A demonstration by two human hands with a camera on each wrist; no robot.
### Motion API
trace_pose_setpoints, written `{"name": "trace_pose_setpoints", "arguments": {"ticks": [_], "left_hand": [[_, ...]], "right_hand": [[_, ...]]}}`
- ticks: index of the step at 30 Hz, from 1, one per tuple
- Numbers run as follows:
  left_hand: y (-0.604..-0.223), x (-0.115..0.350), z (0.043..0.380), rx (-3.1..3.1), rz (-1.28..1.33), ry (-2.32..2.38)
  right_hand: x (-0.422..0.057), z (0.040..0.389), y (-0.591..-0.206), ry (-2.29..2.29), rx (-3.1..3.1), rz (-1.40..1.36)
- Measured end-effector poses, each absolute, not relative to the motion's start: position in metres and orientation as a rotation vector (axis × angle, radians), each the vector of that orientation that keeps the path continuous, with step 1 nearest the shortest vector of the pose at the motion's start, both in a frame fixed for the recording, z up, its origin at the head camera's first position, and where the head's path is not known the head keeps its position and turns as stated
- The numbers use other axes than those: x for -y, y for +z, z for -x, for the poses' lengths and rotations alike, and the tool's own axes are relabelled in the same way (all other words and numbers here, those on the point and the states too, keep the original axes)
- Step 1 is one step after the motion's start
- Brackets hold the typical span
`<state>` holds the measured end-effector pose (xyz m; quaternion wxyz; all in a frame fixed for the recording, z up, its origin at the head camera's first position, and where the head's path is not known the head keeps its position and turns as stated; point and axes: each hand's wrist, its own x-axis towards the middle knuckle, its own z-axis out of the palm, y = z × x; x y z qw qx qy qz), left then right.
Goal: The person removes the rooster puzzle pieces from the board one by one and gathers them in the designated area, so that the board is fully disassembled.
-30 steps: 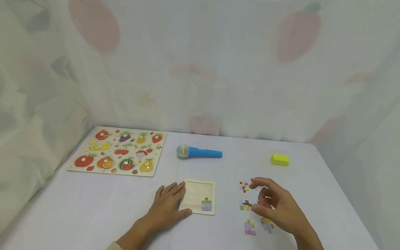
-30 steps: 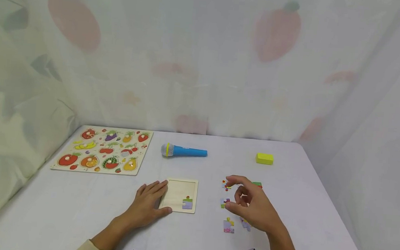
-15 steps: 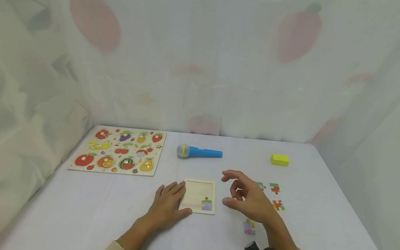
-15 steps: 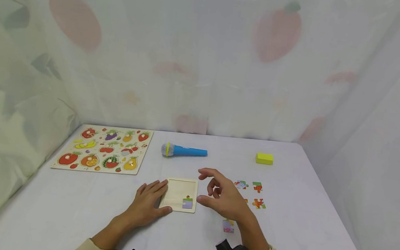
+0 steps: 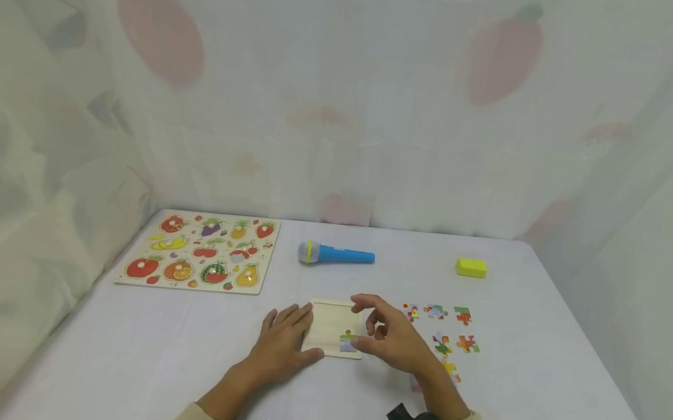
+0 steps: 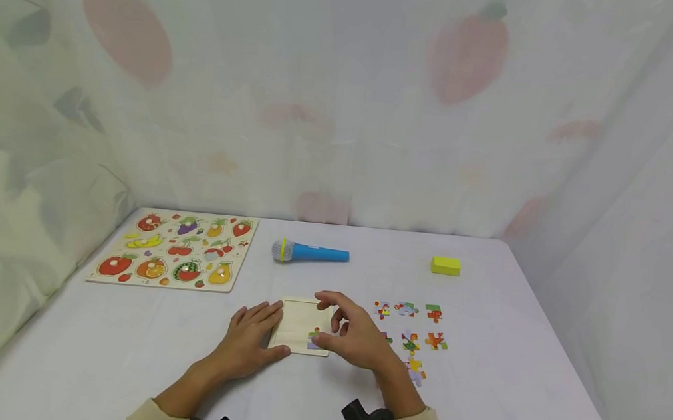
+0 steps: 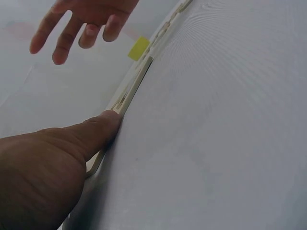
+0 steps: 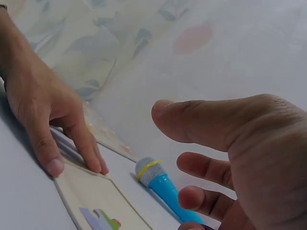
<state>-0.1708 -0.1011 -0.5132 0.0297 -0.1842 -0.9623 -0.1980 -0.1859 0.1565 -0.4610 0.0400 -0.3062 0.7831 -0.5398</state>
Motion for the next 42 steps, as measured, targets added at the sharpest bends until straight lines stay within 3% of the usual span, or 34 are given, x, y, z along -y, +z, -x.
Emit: {"name": "trace_pose_setpoints", "arguments": {"ticks": [16, 42], "left_hand": [[-0.513, 0.101, 0.172, 2.978, 0.566, -0.625], [-0.514, 0.101, 0.172, 2.939, 0.588, -0.582]], "right_hand": [[-0.155, 0.191, -0.487, -1.436, -2.532, 0.846], [-0.142, 0.186, -0.505, -1.085, -2.733, 1.022]]}}
